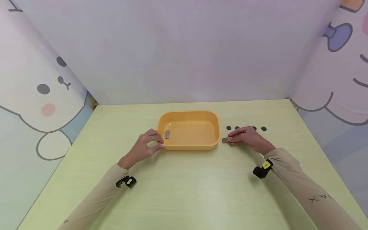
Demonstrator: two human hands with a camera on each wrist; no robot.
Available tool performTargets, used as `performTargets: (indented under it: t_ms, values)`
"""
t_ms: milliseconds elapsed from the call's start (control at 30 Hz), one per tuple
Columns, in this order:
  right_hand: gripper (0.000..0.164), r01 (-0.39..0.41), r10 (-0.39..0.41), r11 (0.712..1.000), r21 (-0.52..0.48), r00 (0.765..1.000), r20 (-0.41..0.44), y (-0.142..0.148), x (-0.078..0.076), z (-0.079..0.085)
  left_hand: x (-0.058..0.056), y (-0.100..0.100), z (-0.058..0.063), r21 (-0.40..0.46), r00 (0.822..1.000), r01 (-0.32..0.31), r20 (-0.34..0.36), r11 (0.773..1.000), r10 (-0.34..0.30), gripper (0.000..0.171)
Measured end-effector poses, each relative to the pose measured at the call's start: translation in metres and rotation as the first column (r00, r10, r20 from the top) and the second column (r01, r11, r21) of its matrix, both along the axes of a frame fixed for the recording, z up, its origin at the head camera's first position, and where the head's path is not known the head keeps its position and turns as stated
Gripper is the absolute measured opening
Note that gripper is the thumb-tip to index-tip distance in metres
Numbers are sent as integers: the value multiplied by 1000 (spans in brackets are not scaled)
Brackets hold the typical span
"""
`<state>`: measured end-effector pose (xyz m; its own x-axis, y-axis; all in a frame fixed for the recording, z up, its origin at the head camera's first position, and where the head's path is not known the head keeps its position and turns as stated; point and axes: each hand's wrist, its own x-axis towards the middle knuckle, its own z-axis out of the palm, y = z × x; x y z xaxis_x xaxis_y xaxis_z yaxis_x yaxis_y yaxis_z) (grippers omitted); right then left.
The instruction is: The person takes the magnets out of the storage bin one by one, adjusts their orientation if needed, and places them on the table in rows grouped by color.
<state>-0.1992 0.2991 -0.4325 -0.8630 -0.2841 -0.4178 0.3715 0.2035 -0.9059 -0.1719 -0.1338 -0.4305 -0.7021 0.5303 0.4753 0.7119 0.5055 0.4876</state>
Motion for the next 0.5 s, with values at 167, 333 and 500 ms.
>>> performTargets:
  t_ms: [167,333,500]
  values:
    - [46,-1,1,1000,24,1000,-6,1,0,-1,1,1,1,0,1000,1,1,1000,-1,15]
    - [46,-14,16,998,61,999,-41,1,1,0,1,2,3,6,1000,2,9,1000,-2,15]
    - [46,-18,31,991,129,995,-94,0,1,-1,2,1,3,8,1000,-4,5,1000,4,15]
